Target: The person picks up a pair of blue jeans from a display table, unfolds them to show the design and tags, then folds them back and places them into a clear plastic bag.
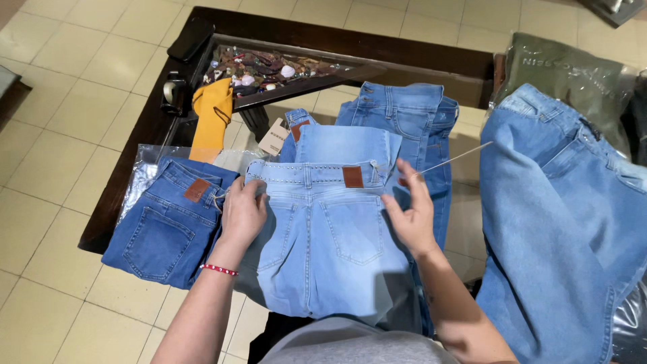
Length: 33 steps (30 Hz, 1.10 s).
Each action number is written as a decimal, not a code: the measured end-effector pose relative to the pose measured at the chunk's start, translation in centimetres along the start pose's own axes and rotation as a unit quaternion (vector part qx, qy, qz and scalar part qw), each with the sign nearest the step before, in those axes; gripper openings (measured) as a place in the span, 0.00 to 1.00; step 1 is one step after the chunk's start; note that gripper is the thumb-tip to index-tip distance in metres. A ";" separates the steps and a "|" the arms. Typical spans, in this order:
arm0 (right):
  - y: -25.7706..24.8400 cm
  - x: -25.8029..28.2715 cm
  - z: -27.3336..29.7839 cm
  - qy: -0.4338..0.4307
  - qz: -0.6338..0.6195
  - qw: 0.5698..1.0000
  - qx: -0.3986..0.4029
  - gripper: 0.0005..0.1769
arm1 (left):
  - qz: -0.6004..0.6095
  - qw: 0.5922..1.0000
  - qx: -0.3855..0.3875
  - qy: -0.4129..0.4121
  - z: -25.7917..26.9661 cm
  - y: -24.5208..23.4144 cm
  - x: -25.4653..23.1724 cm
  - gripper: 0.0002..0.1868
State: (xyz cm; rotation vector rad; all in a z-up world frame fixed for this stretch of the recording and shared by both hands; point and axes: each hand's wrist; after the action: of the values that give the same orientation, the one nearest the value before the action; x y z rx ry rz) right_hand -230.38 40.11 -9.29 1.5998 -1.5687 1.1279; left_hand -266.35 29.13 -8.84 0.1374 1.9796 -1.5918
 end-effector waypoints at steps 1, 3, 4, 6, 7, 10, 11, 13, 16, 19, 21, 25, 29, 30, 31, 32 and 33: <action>-0.1 -0.6 0.2 -0.110 0.124 0.985 0.051 0.38 | -0.019 1.000 0.003 0.004 0.3 -0.5 -1.2 0.19; -0.1 -2.1 1.2 -0.209 0.244 0.941 0.105 0.28 | -0.040 0.999 0.013 0.006 1.0 -0.8 -3.0 0.22; -0.1 -2.9 1.9 -0.224 0.292 0.919 0.143 0.21 | -0.052 0.998 0.003 0.027 1.2 -0.7 -3.8 0.23; -0.4 -4.0 2.9 -0.235 0.337 0.893 0.183 0.16 | -0.065 0.997 -0.004 0.046 1.5 0.8 -4.5 0.23; -0.5 -4.2 3.2 -0.241 0.343 0.893 0.163 0.14 | -0.029 0.995 -0.024 0.097 1.7 2.1 -4.3 0.21; -0.9 -4.8 4.2 -0.209 0.370 0.893 0.150 0.13 | 0.024 0.988 -0.007 0.151 2.5 6.1 -3.5 0.17; -1.1 -4.9 4.5 -0.177 0.396 0.888 0.152 0.15 | 0.043 0.986 0.023 0.160 2.7 7.3 -3.3 0.15; -1.1 -4.7 6.1 -0.156 0.377 0.903 0.134 0.14 | 0.047 0.984 0.056 0.161 3.4 8.3 -3.1 0.16; 0.4 -2.1 7.6 -0.062 0.333 0.932 0.129 0.12 | 0.088 0.981 0.106 0.140 3.5 8.6 -2.8 0.16; 2.8 0.4 7.7 0.088 0.271 0.947 0.151 0.10 | 0.152 0.971 0.167 0.078 2.7 7.3 -3.5 0.18; 4.2 1.2 7.3 0.163 0.235 0.944 0.161 0.11 | 0.181 0.960 0.208 0.037 2.2 6.8 -4.1 0.21; 5.3 -0.2 7.2 0.259 0.202 0.930 0.165 0.22 | 0.262 0.929 0.262 -0.023 1.9 8.7 -3.8 0.21; 5.4 -1.4 6.1 0.330 0.113 0.927 0.140 0.21 | 0.378 0.882 0.271 -0.075 1.6 9.2 -4.7 0.13; 5.3 -2.2 6.0 0.330 0.113 0.927 0.137 0.21 | 0.378 0.882 0.273 -0.073 1.5 9.4 -5.1 0.13; 5.1 -3.0 5.9 0.332 0.066 0.932 0.126 0.20 | 0.391 0.879 0.263 -0.070 1.5 9.6 -5.5 0.11; 4.9 -3.8 5.8 0.333 0.019 0.936 0.114 0.19 | 0.405 0.876 0.254 -0.067 1.4 9.8 -6.0 0.09; 4.6 -4.6 5.4 0.332 0.020 0.936 0.111 0.19 | 0.405 0.876 0.256 -0.065 1.0 9.8 -6.1 0.09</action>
State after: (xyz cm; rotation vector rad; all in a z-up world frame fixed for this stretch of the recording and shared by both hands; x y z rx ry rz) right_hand -233.84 36.95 -16.32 1.1278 -1.0496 1.6943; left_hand -256.75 32.60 -14.27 0.9118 1.0921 -1.4244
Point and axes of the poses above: each hand's wrist, its own z-axis away from the middle knuckle, its own y-axis out of the palm, x = y × z, and after that the axes turned 1 degree about -x, right-handed
